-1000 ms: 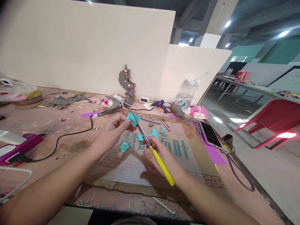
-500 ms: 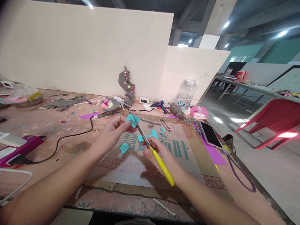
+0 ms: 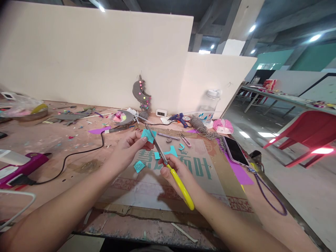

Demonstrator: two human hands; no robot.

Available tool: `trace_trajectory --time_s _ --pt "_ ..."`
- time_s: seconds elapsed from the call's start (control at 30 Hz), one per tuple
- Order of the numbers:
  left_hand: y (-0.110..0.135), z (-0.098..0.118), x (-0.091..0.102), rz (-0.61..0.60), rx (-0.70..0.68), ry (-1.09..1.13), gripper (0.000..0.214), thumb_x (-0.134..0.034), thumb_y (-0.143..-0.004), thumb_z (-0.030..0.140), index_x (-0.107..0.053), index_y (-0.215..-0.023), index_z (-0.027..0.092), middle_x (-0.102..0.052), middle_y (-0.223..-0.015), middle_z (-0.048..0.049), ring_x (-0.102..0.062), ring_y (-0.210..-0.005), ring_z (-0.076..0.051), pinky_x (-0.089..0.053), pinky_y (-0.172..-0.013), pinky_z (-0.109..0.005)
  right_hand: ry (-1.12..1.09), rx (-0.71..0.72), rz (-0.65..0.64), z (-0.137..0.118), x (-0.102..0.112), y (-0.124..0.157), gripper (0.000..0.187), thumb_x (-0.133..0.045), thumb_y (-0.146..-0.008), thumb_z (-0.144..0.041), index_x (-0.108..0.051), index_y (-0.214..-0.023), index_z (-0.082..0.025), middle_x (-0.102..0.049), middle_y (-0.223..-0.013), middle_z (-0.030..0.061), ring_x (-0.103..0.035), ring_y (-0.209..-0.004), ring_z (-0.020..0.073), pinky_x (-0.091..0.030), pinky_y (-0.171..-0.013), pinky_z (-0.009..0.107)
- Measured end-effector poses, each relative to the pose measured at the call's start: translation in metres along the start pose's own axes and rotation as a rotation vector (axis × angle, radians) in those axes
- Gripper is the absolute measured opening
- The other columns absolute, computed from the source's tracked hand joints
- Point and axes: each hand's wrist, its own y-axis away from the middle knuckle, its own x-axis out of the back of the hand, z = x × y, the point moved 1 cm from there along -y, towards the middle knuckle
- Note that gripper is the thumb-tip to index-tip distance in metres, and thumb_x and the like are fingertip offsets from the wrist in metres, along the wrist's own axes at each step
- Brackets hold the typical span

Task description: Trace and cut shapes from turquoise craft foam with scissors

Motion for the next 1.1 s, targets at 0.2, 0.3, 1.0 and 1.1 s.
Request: trace_trajectory --time_s 0.2,0.3,1.0,1.1 --pt "0.000 0.001 -0.001 0.007 0.001 -0.009 0.039 -0.073 -0.081 0.055 -0.060 -0.078 0.018 -0.073 -0.074 -0.0020 -0.069 -0.072 -0.016 -0.054 -0.073 -0.029 -0.032 -0.068 -0.016 -0.017 -0.003 0.005 0.065 -0.058 -0.082 -0.078 -0.052 -0.111 -0.019 -0.035 -0.066 -0.0081 -0.025 -0.049 0.0074 -0.022 -0.044 0.023" --pt "0.000 0.001 -0.001 0.009 0.006 0.006 0.039 -0.074 -0.080 0.054 -0.059 -0.077 0.018 -0.074 -0.074 -0.0022 -0.069 -0.071 -0.016 -0.055 -0.073 -0.029 -0.016 -0.042 -0.017 -0.009 -0.002 0.003 0.065 -0.058 -0.082 -0.078 -0.053 -0.109 -0.019 -0.035 -0.064 -0.0085 -0.026 -0.048 0.0071 -0.022 -0.043 0.023" --pt "-0.003 0.000 0.004 -0.019 0.007 -0.020 0.037 -0.073 -0.082 0.053 -0.061 -0.079 0.018 -0.075 -0.077 -0.0039 -0.070 -0.074 -0.018 -0.055 -0.076 -0.032 -0.049 -0.065 -0.018 -0.013 -0.001 0.003 0.062 -0.061 -0.081 -0.076 -0.052 -0.104 -0.019 -0.035 -0.064 -0.0089 -0.026 -0.048 0.0066 -0.020 -0.043 0.022" --pt "-0.003 0.001 0.004 -0.021 0.009 -0.026 0.037 -0.072 -0.082 0.053 -0.061 -0.079 0.018 -0.074 -0.077 -0.0040 -0.070 -0.074 -0.018 -0.055 -0.076 -0.032 -0.054 -0.081 -0.014 -0.015 -0.002 0.003 0.062 -0.061 -0.081 -0.077 -0.052 -0.103 -0.020 -0.033 -0.063 -0.0095 -0.025 -0.048 0.0068 -0.019 -0.043 0.023"
